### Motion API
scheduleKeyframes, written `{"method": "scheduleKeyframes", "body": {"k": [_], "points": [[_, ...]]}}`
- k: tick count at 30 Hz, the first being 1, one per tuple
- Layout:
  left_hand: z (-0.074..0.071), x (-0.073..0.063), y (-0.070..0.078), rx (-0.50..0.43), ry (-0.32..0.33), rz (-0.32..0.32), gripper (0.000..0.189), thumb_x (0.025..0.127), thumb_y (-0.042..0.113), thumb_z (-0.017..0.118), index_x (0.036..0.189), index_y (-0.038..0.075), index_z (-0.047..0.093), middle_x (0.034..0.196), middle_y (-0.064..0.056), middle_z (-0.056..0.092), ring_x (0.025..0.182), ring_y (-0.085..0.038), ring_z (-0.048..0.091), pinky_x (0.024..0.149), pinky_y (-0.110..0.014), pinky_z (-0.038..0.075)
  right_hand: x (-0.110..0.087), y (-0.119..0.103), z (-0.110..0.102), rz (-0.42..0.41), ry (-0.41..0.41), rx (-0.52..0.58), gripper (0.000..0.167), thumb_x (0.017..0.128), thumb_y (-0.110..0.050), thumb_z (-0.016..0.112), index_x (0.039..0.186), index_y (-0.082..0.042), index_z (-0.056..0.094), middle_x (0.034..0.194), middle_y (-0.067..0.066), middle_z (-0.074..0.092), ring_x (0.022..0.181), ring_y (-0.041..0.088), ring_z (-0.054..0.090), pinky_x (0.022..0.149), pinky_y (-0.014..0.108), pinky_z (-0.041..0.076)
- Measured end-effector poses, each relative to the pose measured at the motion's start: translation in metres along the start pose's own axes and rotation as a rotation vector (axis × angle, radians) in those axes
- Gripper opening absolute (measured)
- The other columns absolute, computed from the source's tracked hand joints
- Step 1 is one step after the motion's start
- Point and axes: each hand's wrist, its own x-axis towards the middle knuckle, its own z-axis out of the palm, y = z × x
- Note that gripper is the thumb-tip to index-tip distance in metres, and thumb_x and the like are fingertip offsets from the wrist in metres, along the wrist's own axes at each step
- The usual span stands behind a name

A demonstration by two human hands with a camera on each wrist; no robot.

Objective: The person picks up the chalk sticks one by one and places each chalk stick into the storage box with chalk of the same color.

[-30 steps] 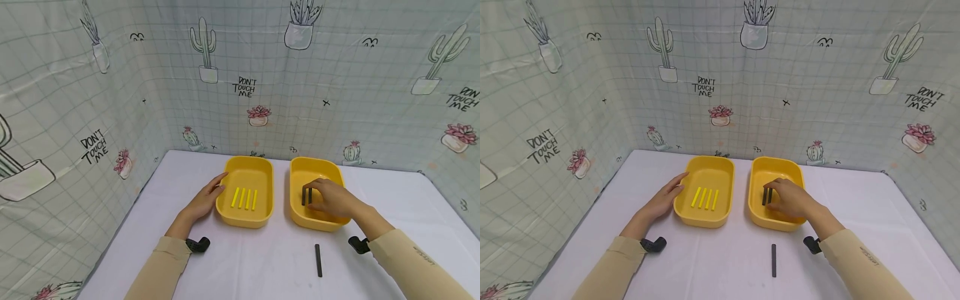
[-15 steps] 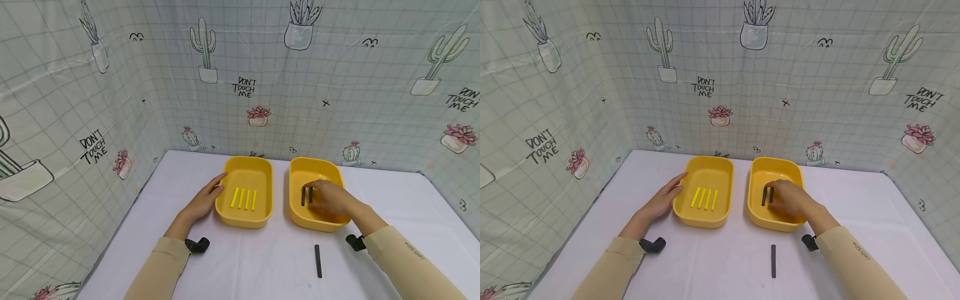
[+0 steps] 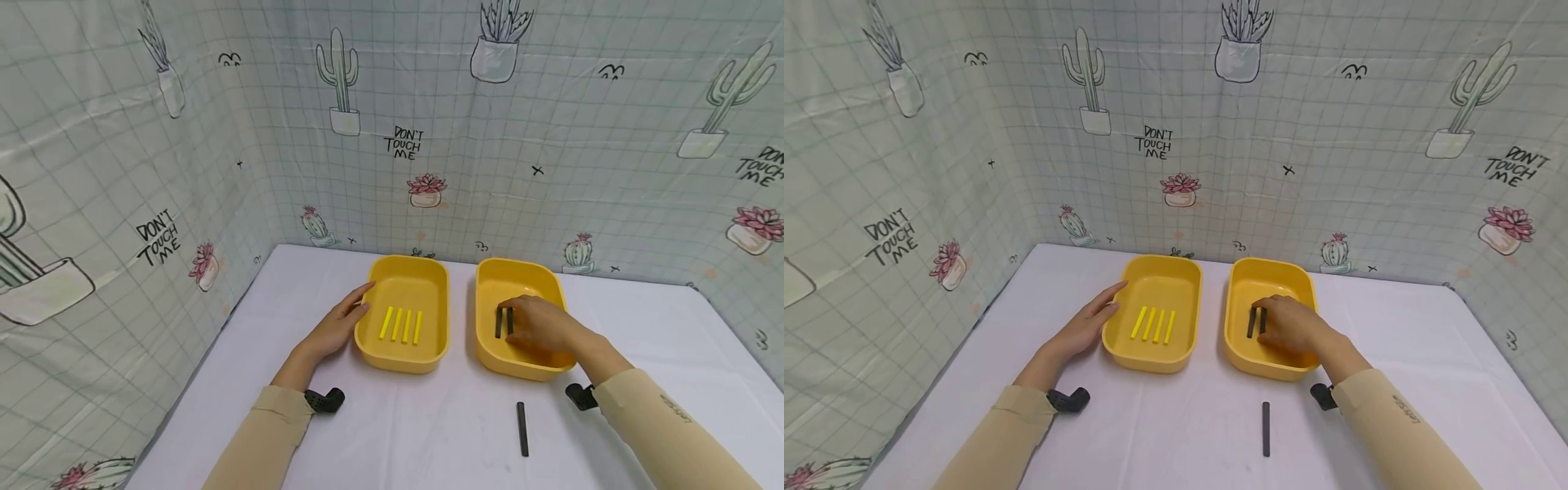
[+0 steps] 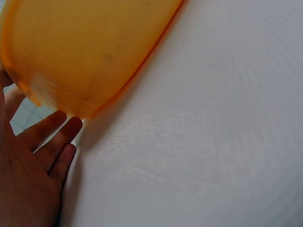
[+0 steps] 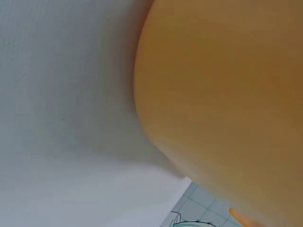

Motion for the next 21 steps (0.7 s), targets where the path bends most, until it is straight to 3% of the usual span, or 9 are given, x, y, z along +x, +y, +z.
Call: {"method": "scheduleKeyframes", "body": {"k": [4,12,21], "points": [[0.0003,-0.0005,0.0001,0.002,-0.005,-0.001,0.048,0.110,0.043,0.045,0.158,0.048,0.036,0.170,-0.005,0.031,0.158,-0.032,0.028,0.129,-0.056,0.023,-0.0005,-0.0006,0.0002,0.005,-0.004,-0.001,0.059,0.088,-0.022,0.079,0.139,-0.001,0.061,0.131,0.019,0.067,0.116,0.035,0.061,0.110,0.059,0.047],[0.0006,-0.0006,-0.0007,0.000,-0.001,0.000,0.048,0.111,0.040,0.044,0.158,0.047,0.036,0.169,-0.005,0.033,0.157,-0.033,0.029,0.128,-0.058,0.024,-0.0004,-0.0014,-0.0002,-0.001,-0.007,-0.007,0.060,0.089,-0.025,0.080,0.141,-0.002,0.060,0.138,0.024,0.062,0.126,0.043,0.057,0.113,0.062,0.043],[0.0007,-0.0015,0.0005,-0.006,0.000,-0.002,0.048,0.111,0.040,0.045,0.158,0.046,0.036,0.169,-0.005,0.034,0.157,-0.033,0.030,0.128,-0.058,0.024,-0.0019,-0.0016,-0.0018,0.025,-0.016,0.004,0.062,0.090,-0.027,0.080,0.143,-0.005,0.059,0.141,0.024,0.059,0.128,0.043,0.055,0.114,0.063,0.043]]}}
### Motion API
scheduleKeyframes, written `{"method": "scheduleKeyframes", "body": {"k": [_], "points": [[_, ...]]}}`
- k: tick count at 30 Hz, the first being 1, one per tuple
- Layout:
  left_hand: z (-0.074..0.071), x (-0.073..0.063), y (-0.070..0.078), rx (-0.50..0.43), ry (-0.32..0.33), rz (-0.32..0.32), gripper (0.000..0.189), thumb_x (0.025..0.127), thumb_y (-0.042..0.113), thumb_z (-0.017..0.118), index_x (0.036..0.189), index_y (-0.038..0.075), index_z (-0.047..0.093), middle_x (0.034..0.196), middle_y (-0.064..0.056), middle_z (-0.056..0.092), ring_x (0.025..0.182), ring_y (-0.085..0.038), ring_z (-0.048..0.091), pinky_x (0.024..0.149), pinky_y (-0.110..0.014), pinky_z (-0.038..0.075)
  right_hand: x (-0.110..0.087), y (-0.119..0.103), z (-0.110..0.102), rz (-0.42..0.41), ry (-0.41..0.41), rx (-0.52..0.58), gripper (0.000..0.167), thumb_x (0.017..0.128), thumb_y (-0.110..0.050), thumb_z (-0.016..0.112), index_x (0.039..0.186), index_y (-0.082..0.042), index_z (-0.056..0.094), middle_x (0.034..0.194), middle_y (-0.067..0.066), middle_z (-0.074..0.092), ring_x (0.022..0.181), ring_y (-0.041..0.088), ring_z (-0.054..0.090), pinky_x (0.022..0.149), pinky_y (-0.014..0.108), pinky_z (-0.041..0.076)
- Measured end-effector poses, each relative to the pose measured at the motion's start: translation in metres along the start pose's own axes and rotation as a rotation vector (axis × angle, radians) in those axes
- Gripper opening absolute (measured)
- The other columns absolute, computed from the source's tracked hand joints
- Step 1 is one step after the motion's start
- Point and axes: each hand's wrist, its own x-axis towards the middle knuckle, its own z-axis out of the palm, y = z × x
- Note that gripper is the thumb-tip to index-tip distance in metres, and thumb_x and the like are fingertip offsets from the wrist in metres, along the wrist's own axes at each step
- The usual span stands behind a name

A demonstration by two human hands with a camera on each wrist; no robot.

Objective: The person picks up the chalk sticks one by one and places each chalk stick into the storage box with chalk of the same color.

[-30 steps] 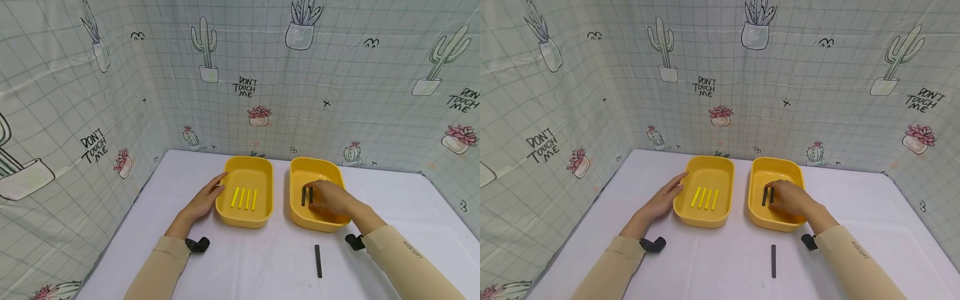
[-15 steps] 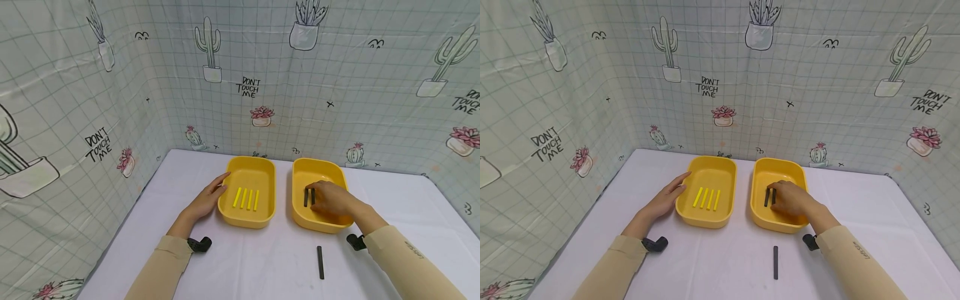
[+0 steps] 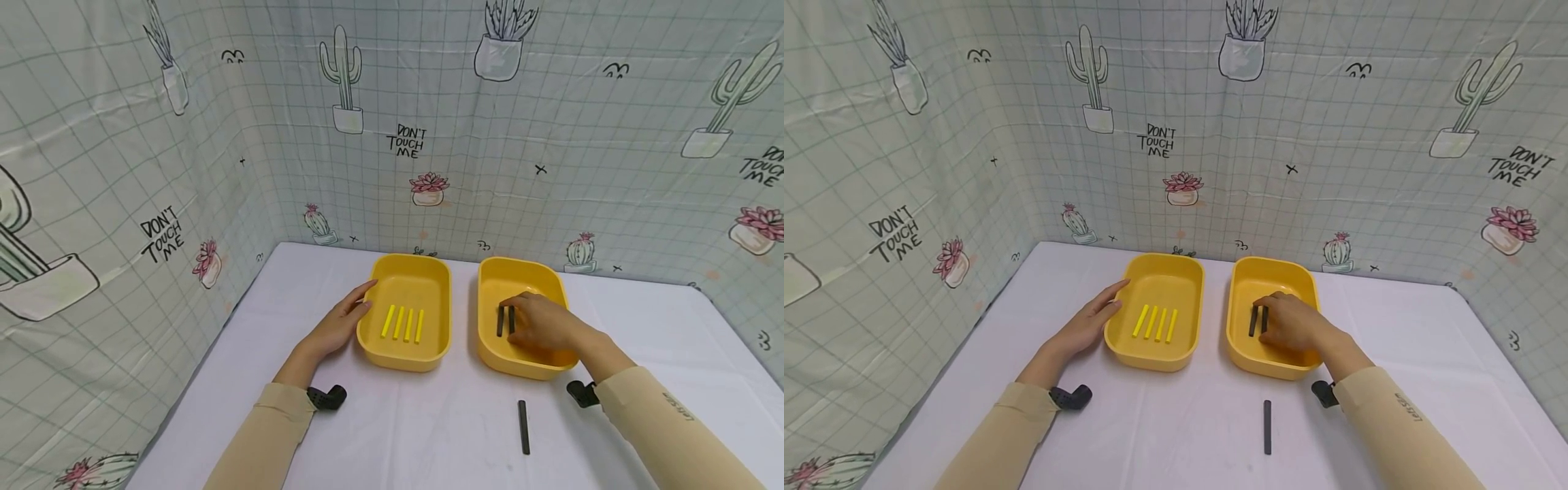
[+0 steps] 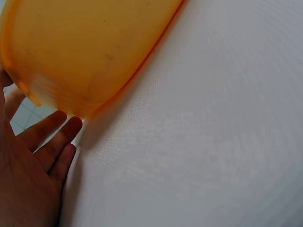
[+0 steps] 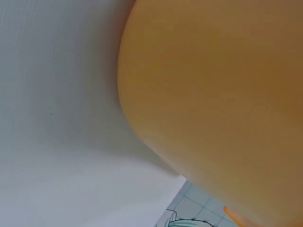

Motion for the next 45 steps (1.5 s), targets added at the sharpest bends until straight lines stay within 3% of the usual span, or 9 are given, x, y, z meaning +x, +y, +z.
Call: {"method": "scheduleKeyframes", "body": {"k": [13,23,40,45], "points": [[0.000,0.001,0.001,0.022,0.009,-0.007,0.047,0.111,0.042,0.045,0.157,0.049,0.037,0.169,-0.006,0.034,0.157,-0.033,0.031,0.128,-0.057,0.024,-0.025,-0.002,-0.016,0.018,0.035,0.043,0.062,0.093,-0.031,0.078,0.146,-0.008,0.057,0.152,0.027,0.048,0.135,0.049,0.052,0.111,0.069,0.041],[-0.001,-0.001,-0.001,0.010,0.002,-0.005,0.048,0.111,0.041,0.045,0.158,0.046,0.037,0.170,-0.006,0.032,0.158,-0.033,0.028,0.128,-0.058,0.022,-0.045,-0.011,-0.023,-0.067,0.096,0.017,0.056,0.092,-0.027,0.079,0.141,-0.007,0.061,0.146,0.020,0.057,0.134,0.045,0.054,0.110,0.068,0.043],[-0.002,-0.001,0.000,0.012,0.010,-0.018,0.047,0.110,0.042,0.046,0.156,0.048,0.038,0.170,-0.005,0.031,0.158,-0.033,0.029,0.129,-0.058,0.022,-0.085,-0.038,-0.019,-0.172,0.213,-0.047,0.056,0.086,-0.031,0.086,0.136,-0.016,0.065,0.126,0.004,0.066,0.110,0.025,0.065,0.093,0.052,0.057],[-0.003,0.002,0.001,0.028,0.003,-0.009,0.047,0.111,0.043,0.044,0.157,0.050,0.036,0.170,-0.004,0.031,0.157,-0.032,0.030,0.128,-0.057,0.024,-0.097,-0.050,-0.016,-0.152,0.206,-0.076,0.051,0.084,-0.030,0.087,0.130,-0.022,0.067,0.119,-0.006,0.066,0.105,0.017,0.067,0.087,0.042,0.061]]}}
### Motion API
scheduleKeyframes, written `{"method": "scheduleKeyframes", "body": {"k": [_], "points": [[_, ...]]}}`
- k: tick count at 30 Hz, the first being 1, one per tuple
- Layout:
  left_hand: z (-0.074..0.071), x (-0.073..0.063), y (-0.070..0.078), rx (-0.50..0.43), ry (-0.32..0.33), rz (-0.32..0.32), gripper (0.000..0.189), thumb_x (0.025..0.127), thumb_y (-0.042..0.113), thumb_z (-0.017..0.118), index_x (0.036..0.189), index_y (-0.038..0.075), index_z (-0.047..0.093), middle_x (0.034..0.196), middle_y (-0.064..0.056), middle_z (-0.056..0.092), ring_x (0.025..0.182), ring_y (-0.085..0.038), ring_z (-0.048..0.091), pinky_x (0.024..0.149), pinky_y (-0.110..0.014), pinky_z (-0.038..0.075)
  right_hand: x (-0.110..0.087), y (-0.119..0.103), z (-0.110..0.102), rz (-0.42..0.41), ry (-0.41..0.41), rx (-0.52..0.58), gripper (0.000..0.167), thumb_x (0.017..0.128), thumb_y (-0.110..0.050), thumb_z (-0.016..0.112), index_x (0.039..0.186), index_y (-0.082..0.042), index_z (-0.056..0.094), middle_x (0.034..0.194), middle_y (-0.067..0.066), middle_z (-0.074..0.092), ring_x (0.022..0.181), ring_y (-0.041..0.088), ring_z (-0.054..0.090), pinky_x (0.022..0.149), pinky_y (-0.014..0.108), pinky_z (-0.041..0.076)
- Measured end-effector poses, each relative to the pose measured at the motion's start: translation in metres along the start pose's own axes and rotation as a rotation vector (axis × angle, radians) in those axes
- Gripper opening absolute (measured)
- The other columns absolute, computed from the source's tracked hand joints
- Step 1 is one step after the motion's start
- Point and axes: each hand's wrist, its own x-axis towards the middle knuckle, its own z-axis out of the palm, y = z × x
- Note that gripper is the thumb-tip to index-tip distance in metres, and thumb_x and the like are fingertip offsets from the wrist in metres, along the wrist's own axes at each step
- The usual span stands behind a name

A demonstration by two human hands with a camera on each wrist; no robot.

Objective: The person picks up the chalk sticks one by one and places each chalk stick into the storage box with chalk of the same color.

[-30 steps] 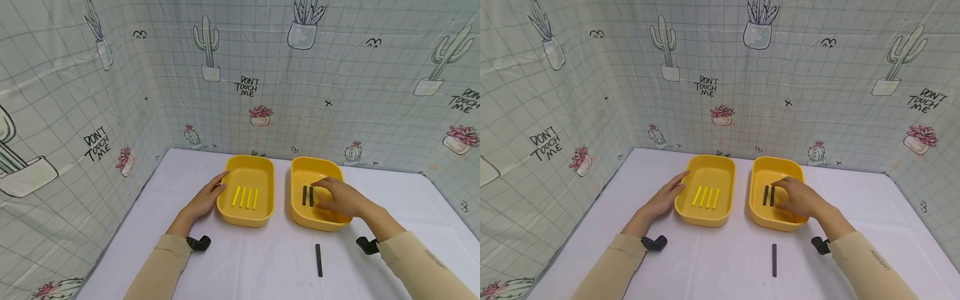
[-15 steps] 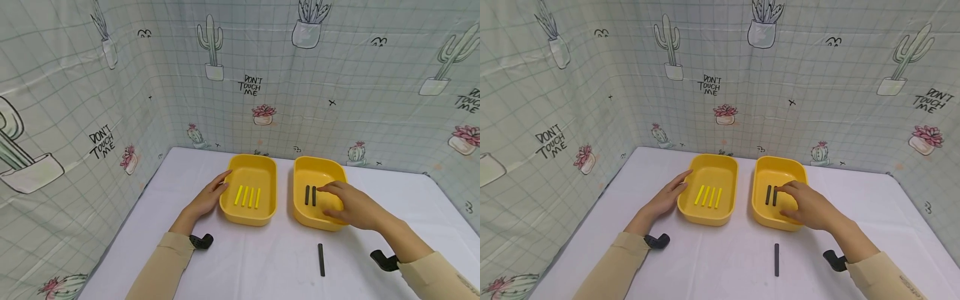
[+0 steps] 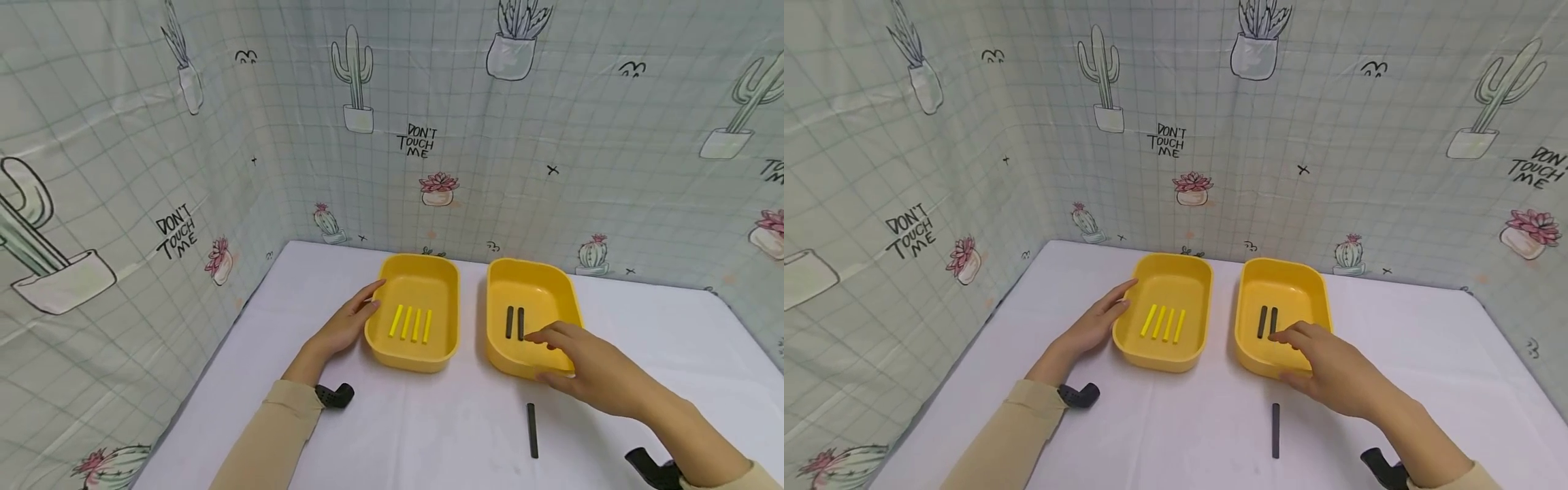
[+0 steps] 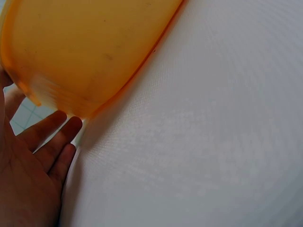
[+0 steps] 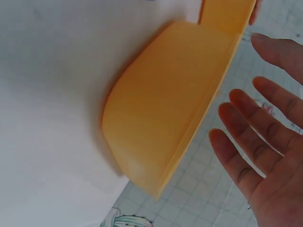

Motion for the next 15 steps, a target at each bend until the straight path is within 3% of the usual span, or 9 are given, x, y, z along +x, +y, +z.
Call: {"method": "scheduleKeyframes", "body": {"k": [6,15], "points": [[0.000,0.003,0.001,0.005,0.020,0.000,0.046,0.110,0.044,0.045,0.154,0.054,0.037,0.169,-0.003,0.033,0.157,-0.032,0.032,0.128,-0.058,0.025,-0.011,-0.013,0.003,-0.013,-0.039,-0.046,0.052,0.081,-0.035,0.089,0.127,-0.025,0.067,0.118,-0.010,0.064,0.104,0.014,0.065,0.089,0.040,0.061],[0.001,0.001,-0.001,0.017,0.008,-0.017,0.046,0.110,0.045,0.044,0.155,0.055,0.036,0.170,0.000,0.031,0.158,-0.031,0.028,0.128,-0.058,0.022,-0.026,-0.021,0.017,-0.065,0.052,-0.116,0.054,0.075,-0.034,0.093,0.123,-0.025,0.071,0.121,-0.009,0.063,0.109,0.015,0.064,0.091,0.042,0.060]]}}
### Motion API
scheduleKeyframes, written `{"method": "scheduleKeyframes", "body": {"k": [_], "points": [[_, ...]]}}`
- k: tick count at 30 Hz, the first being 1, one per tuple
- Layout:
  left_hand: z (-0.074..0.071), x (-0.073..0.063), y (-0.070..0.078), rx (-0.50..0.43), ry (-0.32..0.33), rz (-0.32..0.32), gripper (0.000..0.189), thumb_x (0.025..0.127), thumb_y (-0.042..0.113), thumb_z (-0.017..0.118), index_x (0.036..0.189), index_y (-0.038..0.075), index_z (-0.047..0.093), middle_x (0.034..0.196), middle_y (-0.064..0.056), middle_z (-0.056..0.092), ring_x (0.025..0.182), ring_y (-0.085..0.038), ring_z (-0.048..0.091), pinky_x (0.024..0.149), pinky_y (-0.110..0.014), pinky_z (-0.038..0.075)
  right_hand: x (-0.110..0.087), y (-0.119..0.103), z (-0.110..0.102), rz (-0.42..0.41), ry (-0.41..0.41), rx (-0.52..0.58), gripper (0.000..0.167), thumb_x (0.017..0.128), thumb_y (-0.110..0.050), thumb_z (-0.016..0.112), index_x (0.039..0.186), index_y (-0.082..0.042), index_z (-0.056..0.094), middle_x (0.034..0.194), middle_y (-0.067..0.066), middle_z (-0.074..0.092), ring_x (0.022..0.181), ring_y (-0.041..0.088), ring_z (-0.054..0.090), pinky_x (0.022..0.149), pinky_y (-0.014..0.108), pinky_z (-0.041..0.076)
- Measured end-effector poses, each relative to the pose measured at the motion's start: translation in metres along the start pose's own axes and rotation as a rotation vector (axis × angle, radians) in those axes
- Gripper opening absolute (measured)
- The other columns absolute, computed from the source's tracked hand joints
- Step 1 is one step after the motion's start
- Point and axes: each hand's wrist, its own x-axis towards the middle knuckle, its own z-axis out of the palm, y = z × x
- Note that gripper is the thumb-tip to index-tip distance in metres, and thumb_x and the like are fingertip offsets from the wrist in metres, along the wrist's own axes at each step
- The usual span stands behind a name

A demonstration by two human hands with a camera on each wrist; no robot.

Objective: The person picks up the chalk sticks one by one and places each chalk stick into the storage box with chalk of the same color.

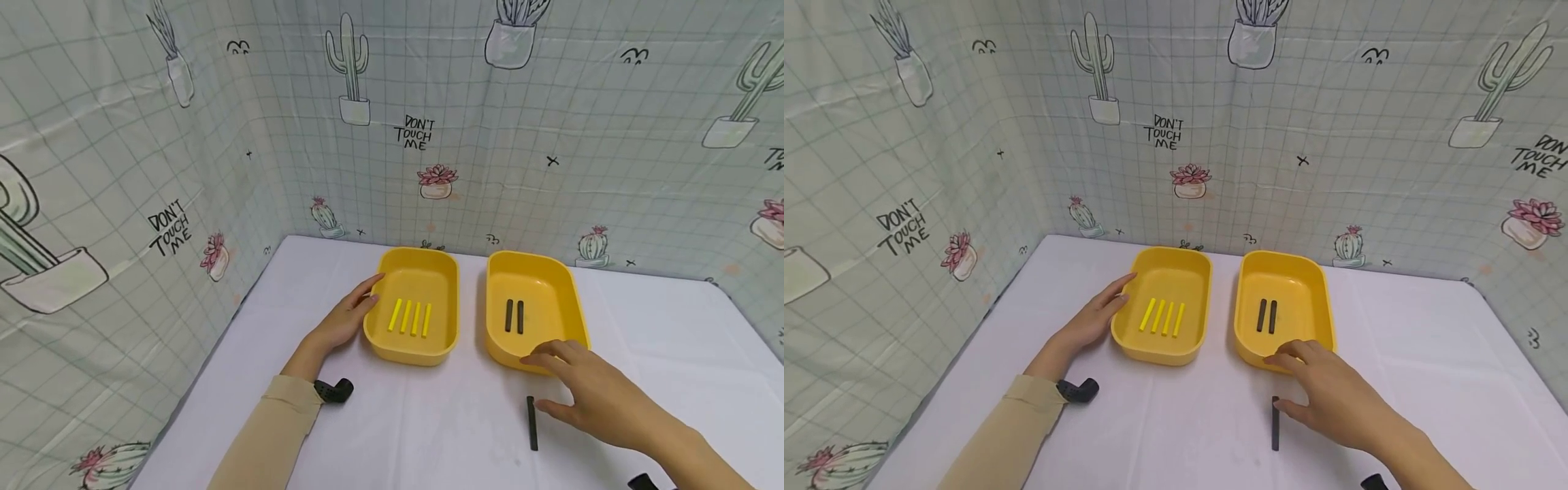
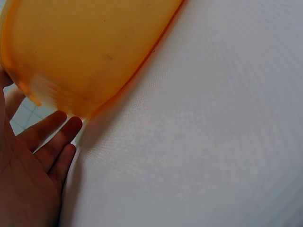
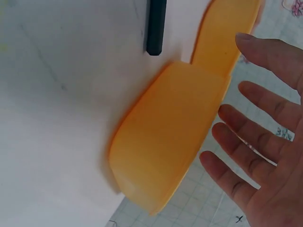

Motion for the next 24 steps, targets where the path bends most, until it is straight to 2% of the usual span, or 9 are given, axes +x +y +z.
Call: {"method": "scheduleKeyframes", "body": {"k": [5,8,12,16,22,24], "points": [[-0.007,-0.001,0.001,-0.001,0.013,0.011,0.046,0.110,0.046,0.045,0.155,0.055,0.036,0.171,0.000,0.030,0.159,-0.030,0.028,0.129,-0.058,0.022,0.001,-0.005,0.002,-0.027,0.025,-0.003,0.056,0.072,-0.034,0.094,0.123,-0.026,0.071,0.120,-0.012,0.063,0.106,0.012,0.063,0.089,0.040,0.060],[-0.009,-0.001,0.002,-0.012,0.016,0.015,0.047,0.110,0.045,0.045,0.155,0.053,0.037,0.170,-0.001,0.031,0.158,-0.031,0.029,0.128,-0.057,0.023,-0.001,-0.007,0.005,-0.033,0.001,0.009,0.058,0.073,-0.036,0.094,0.125,-0.026,0.070,0.120,-0.014,0.063,0.104,0.008,0.063,0.088,0.037,0.061],[-0.006,0.000,0.002,-0.031,0.007,0.027,0.047,0.110,0.042,0.046,0.156,0.050,0.037,0.169,-0.004,0.033,0.157,-0.032,0.031,0.128,-0.058,0.025,-0.007,-0.007,0.013,0.029,-0.124,0.062,0.063,0.075,-0.053,0.089,0.130,-0.029,0.067,0.126,-0.015,0.060,0.102,0.006,0.061,0.089,0.036,0.061],[-0.001,-0.001,0.000,-0.033,-0.006,0.020,0.047,0.110,0.043,0.046,0.156,0.050,0.038,0.169,-0.004,0.034,0.156,-0.032,0.032,0.127,-0.058,0.025,-0.013,-0.007,0.022,0.093,-0.229,0.109,0.072,0.071,-0.070,0.083,0.129,-0.030,0.067,0.129,-0.014,0.057,0.101,0.007,0.060,0.087,0.035,0.062],[0.002,-0.002,-0.004,-0.040,0.009,0.021,0.047,0.110,0.043,0.047,0.155,0.050,0.039,0.168,-0.003,0.036,0.156,-0.033,0.034,0.127,-0.060,0.026,-0.009,-0.009,0.030,0.243,-0.393,0.186,0.072,0.063,-0.067,0.089,0.125,-0.038,0.066,0.127,-0.015,0.055,0.101,0.007,0.054,0.088,0.034,0.061],[0.001,-0.001,-0.005,-0.038,0.010,0.025,0.047,0.110,0.043,0.047,0.155,0.051,0.038,0.168,-0.003,0.036,0.155,-0.033,0.035,0.126,-0.060,0.026,-0.008,-0.009,0.031,0.260,-0.407,0.185,0.071,0.063,-0.064,0.090,0.125,-0.039,0.066,0.127,-0.015,0.055,0.101,0.007,0.054,0.089,0.034,0.061]]}}
